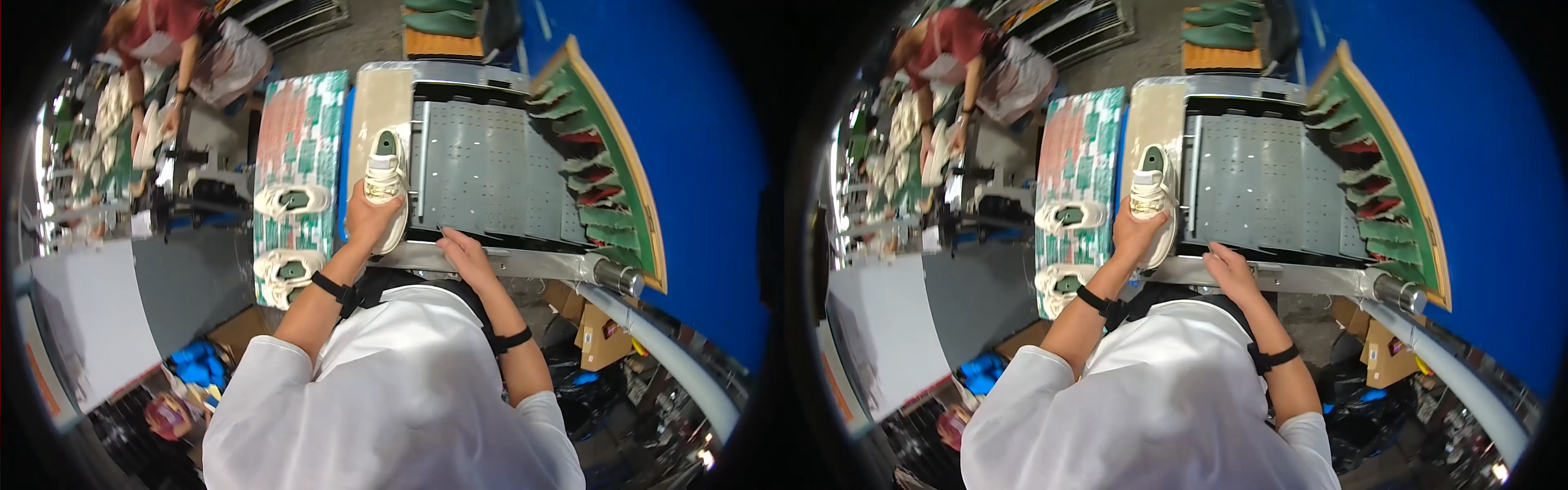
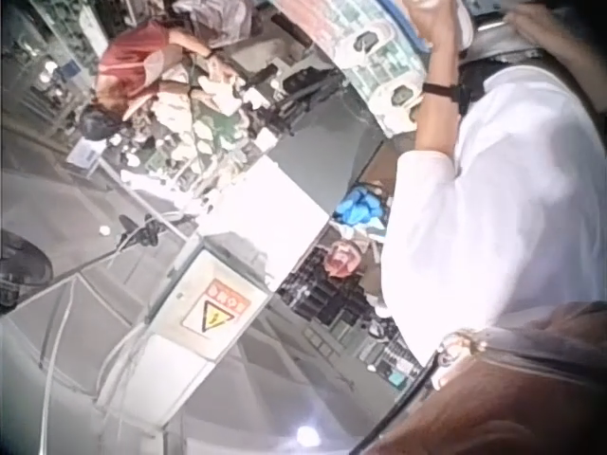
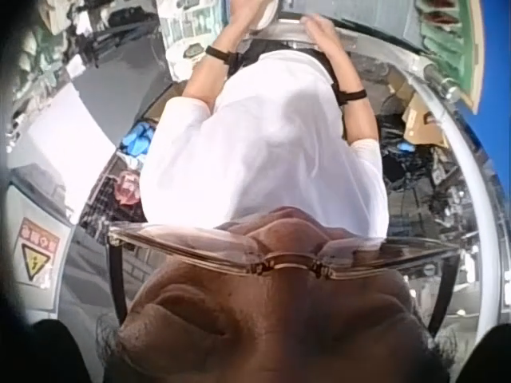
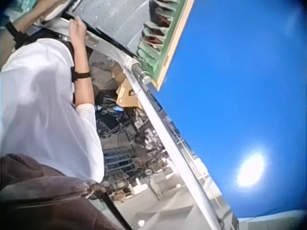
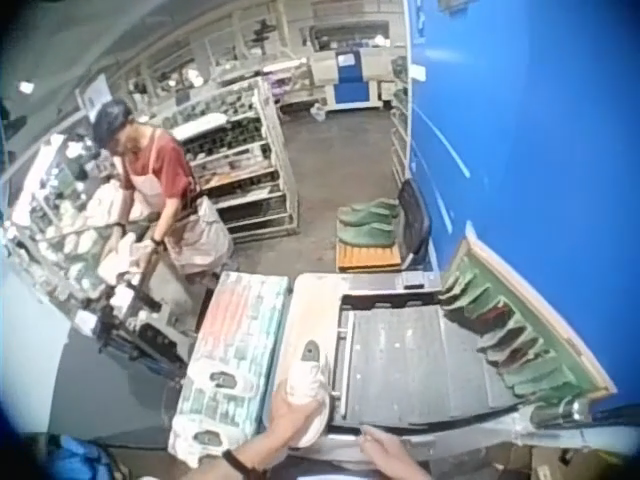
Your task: Clean and inspect the finished shoes at a quality control station.
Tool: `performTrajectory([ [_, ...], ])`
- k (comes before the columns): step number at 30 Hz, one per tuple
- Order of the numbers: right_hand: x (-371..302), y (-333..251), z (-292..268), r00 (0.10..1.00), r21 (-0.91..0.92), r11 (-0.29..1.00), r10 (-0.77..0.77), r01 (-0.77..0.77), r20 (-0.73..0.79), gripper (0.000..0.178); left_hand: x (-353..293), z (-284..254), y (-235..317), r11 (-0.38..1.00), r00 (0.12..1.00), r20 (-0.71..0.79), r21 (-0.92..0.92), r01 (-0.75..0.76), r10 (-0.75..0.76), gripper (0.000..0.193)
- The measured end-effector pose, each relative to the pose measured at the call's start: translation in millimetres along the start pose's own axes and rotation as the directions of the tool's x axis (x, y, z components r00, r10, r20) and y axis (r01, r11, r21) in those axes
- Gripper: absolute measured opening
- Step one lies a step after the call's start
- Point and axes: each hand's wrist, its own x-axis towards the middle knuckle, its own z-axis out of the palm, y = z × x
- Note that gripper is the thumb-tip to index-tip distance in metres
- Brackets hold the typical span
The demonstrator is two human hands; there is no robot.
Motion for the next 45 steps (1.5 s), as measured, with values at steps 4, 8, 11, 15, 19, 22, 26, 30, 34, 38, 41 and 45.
performTrajectory([
  [4, 21.7, -26.8, 54.9, 0.997, -0.227, 0.972, -0.051, 0.062, 0.054, 0.063, -3.2, -23.3, -43.5, 0.995, 0.995, -0.065, 0.058, -0.077, 0.081, 0.07],
  [8, 18.9, -49.7, 90.6, 0.989, -0.273, 0.953, -0.115, 0.135, 0.088, 0.063, 25.8, -56.5, -72.4, 0.975, 0.976, 0.062, 0.065, -0.21, 0.207, 0.053],
  [11, 21.7, -62.3, 110.3, 0.955, -0.408, 0.863, -0.277, 0.297, 0.108, 0.068, 43.0, -79.8, -88.1, 0.987, 0.956, 0.276, -0.152, -0.056, 0.097, 0.03],
  [15, 42.6, -95.1, 129.9, 0.852, -0.664, 0.57, -0.478, 0.485, 0.212, 0.077, 78.3, -96.6, -98.3, 0.898, 0.87, 0.485, -0.416, 0.144, 0.085, 0.008],
  [19, 55.1, -95.1, 141.6, 0.773, -0.82, 0.244, -0.545, 0.517, 0.326, 0.083, 115.5, -102.3, -82.2, 0.935, 0.925, 0.135, -0.039, -0.352, 0.354, 0.038],
  [22, 53.6, -92.4, 145.1, 0.756, -0.847, 0.169, -0.56, 0.504, 0.338, 0.083, 115.0, -90.9, -40.4, 0.809, 0.792, 0.196, -0.005, -0.588, 0.578, 0.065],
  [26, 61.1, -82.0, 157.8, 0.776, -0.778, 0.354, -0.577, 0.519, 0.256, 0.081, 127.1, -76.9, -31.1, 0.882, 0.738, 0.508, -0.104, -0.46, 0.445, 0.081],
  [30, 75.4, -90.9, 163.3, 0.968, -0.423, 0.872, -0.245, 0.248, 0.063, 0.058, 128.4, -73.9, -29.9, 0.917, 0.783, 0.493, -0.09, -0.388, 0.38, 0.084],
  [34, 59.1, -87.9, 148.0, 0.979, -0.308, 0.931, -0.166, 0.195, 0.118, 0.065, 128.8, -74.6, -22.7, 0.901, 0.774, 0.493, -0.046, -0.432, 0.397, 0.078],
  [38, 56.1, -100.0, 154.1, 0.935, -0.538, 0.77, -0.333, 0.343, 0.119, 0.058, 132.5, -67.9, -33.3, 0.828, 0.734, 0.423, -0.079, -0.555, 0.532, 0.078],
  [41, 62.6, -96.4, 161.5, 0.885, -0.694, 0.586, -0.437, 0.418, 0.164, 0.061, 138.5, -72.0, -41.7, 0.89, 0.769, 0.472, -0.086, -0.447, 0.432, 0.079],
  [45, 58.4, -98.8, 156.2, 0.939, -0.524, 0.784, -0.325, 0.334, 0.112, 0.069, 135.1, -71.6, -40.1, 0.89, 0.77, 0.482, -0.044, -0.455, 0.418, 0.077],
])
